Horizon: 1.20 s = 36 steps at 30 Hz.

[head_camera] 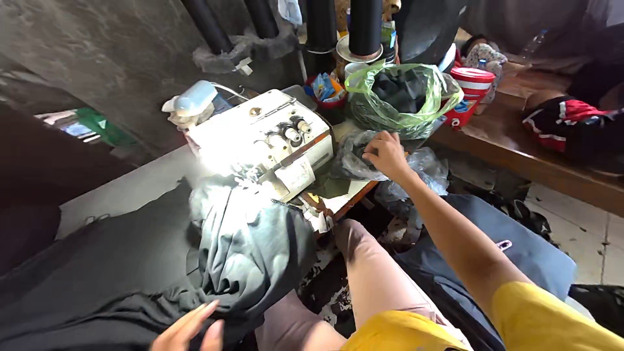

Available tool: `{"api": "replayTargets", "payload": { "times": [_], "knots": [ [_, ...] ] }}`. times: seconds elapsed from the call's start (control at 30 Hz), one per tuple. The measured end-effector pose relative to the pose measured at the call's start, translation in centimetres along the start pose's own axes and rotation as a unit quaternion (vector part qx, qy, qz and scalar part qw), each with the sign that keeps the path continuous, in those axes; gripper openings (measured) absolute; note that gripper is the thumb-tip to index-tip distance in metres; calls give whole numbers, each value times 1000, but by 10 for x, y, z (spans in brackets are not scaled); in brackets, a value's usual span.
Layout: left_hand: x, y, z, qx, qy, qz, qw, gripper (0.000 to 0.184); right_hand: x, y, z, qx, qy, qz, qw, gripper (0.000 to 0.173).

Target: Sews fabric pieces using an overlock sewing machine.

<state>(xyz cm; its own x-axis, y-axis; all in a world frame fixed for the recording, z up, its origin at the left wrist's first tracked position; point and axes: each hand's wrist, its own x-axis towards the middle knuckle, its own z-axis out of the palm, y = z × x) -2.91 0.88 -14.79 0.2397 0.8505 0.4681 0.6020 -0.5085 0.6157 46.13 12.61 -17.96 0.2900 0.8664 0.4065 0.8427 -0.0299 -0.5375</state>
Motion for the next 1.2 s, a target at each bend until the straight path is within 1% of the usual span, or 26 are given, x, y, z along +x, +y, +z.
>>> {"api": "replayTargets", "payload": {
  "times": [0.03, 0.07, 0.1, 0.13, 0.17, 0.23, 0.27, 0.33, 0.37, 0.4, 0.43, 0.5, 0.57, 0.6, 0.67, 0.73, 0.83, 0.93, 1.0, 1.03, 1.1, 1.13, 1.17, 1.2],
  "knots": [
    [10, 15, 18, -67, -8, 15, 998, 23, -4, -6, -7, 22, 35, -7, 999, 13],
    [18, 32, 36, -141, -25, 8, 990, 21, -10, -16, -16, 49, 62, -3, 997, 16],
    [22, 48, 55, -222, -46, -10, 974, 22, -17, -29, -24, 72, 87, -4, 994, 19],
    [25, 63, 75, -311, -67, -39, 947, 26, -26, -42, -27, 92, 111, -19, 989, 20],
    [28, 75, 93, -406, -90, -81, 906, 31, -38, -56, -26, 116, 135, -58, 982, 19],
    [37, 94, 118, -546, -120, -188, 808, 38, -68, -86, -13, 165, 151, -176, 959, 13],
    [44, 100, 123, -589, -125, -244, 760, 40, -85, -100, -4, 178, 150, -229, 945, 10],
    [54, 105, 125, -653, -110, -327, 674, 38, -115, -120, 11, 187, 146, -301, 924, 11],
    [56, 105, 124, -674, -94, -352, 643, 34, -126, -124, 16, 182, 145, -326, 916, 13],
    [56, 104, 123, -686, -77, -366, 624, 31, -133, -127, 19, 178, 144, -344, 911, 14],
    [54, 102, 120, -689, -64, -375, 617, 29, -138, -128, 21, 176, 140, -356, 907, 14],
    [49, 98, 116, -680, -44, -387, 621, 23, -144, -130, 24, 171, 122, -371, 905, 12],
    [43, 94, 113, -661, -17, -392, 640, 19, -147, -132, 27, 175, 96, -378, 904, 12],
    [41, 93, 112, -646, 1, -389, 657, 18, -148, -133, 28, 185, 75, -377, 904, 14],
    [38, 92, 112, -599, 35, -371, 708, 18, -149, -135, 28, 240, 20, -352, 904, 17],
    [34, 89, 113, -555, 61, -338, 758, 16, -153, -138, 26, 338, -41, -278, 898, 21],
    [27, 80, 119, -475, 79, -261, 837, 15, -156, -143, 23, 459, -108, -130, 872, 32],
    [24, 79, 123, -382, 93, -195, 898, 13, -158, -150, 16, 496, -195, -23, 846, 44],
    [21, 79, 124, -338, 93, -163, 922, 13, -159, -159, 12, 505, -247, 48, 826, 46],
    [19, 79, 125, -322, 95, -150, 930, 12, -158, -162, 11, 519, -266, 83, 808, 42],
    [16, 78, 127, -297, 105, -125, 941, 12, -157, -167, 12, 563, -268, 132, 771, 24],
    [14, 77, 128, -289, 113, -116, 944, 12, -156, -167, 13, 578, -254, 134, 763, 15],
    [13, 76, 127, -287, 118, -112, 944, 11, -156, -167, 15, 585, -238, 124, 765, 11],
    [13, 76, 127, -291, 121, -113, 942, 10, -155, -166, 16, 587, -227, 109, 769, 10]
  ]
}}
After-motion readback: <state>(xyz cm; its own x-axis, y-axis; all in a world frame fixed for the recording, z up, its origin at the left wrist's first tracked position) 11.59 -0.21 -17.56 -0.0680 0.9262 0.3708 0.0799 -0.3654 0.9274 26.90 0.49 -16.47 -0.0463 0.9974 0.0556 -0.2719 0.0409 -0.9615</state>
